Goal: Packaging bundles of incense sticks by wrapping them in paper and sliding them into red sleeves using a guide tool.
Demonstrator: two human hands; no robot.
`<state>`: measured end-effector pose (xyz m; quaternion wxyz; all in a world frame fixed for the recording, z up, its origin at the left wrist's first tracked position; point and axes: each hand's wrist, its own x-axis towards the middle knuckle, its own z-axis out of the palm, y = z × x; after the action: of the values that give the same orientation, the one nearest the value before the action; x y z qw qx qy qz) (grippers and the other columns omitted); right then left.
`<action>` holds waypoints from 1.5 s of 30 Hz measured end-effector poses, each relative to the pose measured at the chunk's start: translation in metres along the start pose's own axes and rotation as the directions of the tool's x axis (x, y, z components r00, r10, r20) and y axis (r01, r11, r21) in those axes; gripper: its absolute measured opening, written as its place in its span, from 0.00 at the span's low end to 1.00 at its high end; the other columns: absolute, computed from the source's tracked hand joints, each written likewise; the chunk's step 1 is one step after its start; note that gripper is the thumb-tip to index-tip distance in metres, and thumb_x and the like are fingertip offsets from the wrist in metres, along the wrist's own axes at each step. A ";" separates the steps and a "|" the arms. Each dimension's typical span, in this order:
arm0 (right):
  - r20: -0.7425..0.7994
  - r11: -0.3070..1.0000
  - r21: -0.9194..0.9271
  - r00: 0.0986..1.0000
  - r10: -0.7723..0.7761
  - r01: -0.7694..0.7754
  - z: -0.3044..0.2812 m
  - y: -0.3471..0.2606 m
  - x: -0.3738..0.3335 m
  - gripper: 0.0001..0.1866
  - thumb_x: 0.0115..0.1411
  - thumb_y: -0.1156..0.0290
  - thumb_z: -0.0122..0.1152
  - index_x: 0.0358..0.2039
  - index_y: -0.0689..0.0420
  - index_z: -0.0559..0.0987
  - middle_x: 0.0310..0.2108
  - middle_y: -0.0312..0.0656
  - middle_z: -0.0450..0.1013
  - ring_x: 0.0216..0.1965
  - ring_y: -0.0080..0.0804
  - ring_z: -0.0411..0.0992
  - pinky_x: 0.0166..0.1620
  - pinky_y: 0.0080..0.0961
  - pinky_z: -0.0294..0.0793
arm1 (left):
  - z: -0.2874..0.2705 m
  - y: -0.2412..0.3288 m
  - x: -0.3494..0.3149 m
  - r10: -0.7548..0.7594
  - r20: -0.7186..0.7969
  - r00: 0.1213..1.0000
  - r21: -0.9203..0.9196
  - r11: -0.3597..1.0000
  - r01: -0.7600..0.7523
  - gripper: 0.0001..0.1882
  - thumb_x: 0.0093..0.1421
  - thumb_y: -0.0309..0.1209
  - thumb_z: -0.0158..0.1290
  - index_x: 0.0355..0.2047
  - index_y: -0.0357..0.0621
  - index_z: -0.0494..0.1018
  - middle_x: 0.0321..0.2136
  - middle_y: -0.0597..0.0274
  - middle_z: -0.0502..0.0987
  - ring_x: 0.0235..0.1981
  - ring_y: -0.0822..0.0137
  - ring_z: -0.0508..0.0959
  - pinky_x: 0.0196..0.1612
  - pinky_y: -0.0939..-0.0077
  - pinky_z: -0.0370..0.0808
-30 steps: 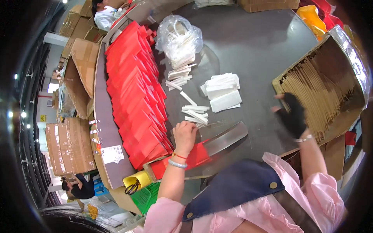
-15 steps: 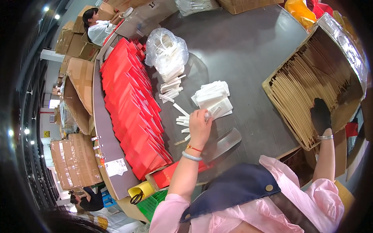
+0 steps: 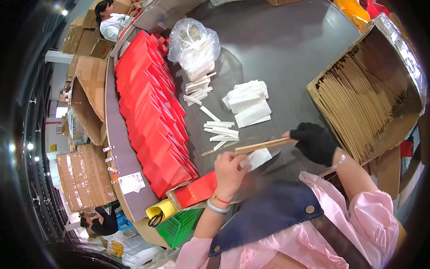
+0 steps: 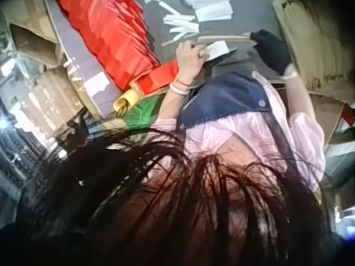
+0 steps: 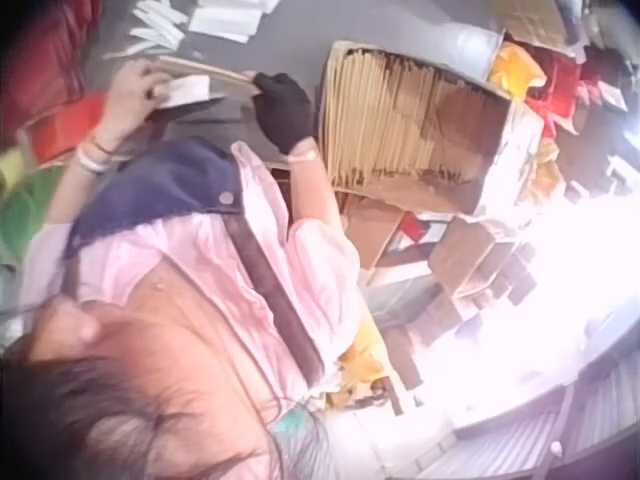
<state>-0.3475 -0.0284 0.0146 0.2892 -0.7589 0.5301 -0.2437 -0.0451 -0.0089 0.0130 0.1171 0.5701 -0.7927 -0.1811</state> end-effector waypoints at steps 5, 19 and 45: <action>0.273 0.970 -0.198 0.958 -0.085 0.142 0.035 0.011 0.011 0.08 0.54 0.66 0.64 0.36 0.46 0.81 0.26 0.46 0.71 0.31 0.47 0.72 0.35 0.39 0.71 | -0.013 -0.011 -0.033 -0.125 -0.150 0.981 -0.054 0.992 0.118 0.31 0.40 0.37 0.69 0.47 0.44 0.77 0.42 0.57 0.72 0.48 0.53 0.69 0.52 0.59 0.66; 0.308 0.715 0.673 0.950 -0.040 -0.189 0.131 -0.044 0.026 0.16 0.51 0.76 0.63 0.41 0.61 0.74 0.38 0.48 0.71 0.43 0.42 0.71 0.45 0.33 0.72 | 0.013 -0.005 -0.019 -0.019 -0.061 0.998 -0.066 0.998 0.015 0.36 0.42 0.34 0.68 0.54 0.42 0.70 0.49 0.57 0.70 0.50 0.51 0.67 0.52 0.55 0.65; 0.248 0.934 -0.295 0.960 -0.130 0.203 0.026 -0.054 0.025 0.33 0.39 0.56 0.74 0.46 0.54 0.74 0.41 0.42 0.72 0.46 0.43 0.71 0.56 0.45 0.60 | 0.018 -0.041 -0.057 -0.467 -0.138 0.874 -0.192 0.878 0.438 0.48 0.44 0.52 0.68 0.58 0.36 0.65 0.58 0.46 0.65 0.63 0.44 0.57 0.66 0.40 0.42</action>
<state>-0.2856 -0.0325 0.0353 0.1993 -0.8606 0.4596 -0.0916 0.0018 0.0364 -0.0191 0.1866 0.7432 -0.6064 -0.2122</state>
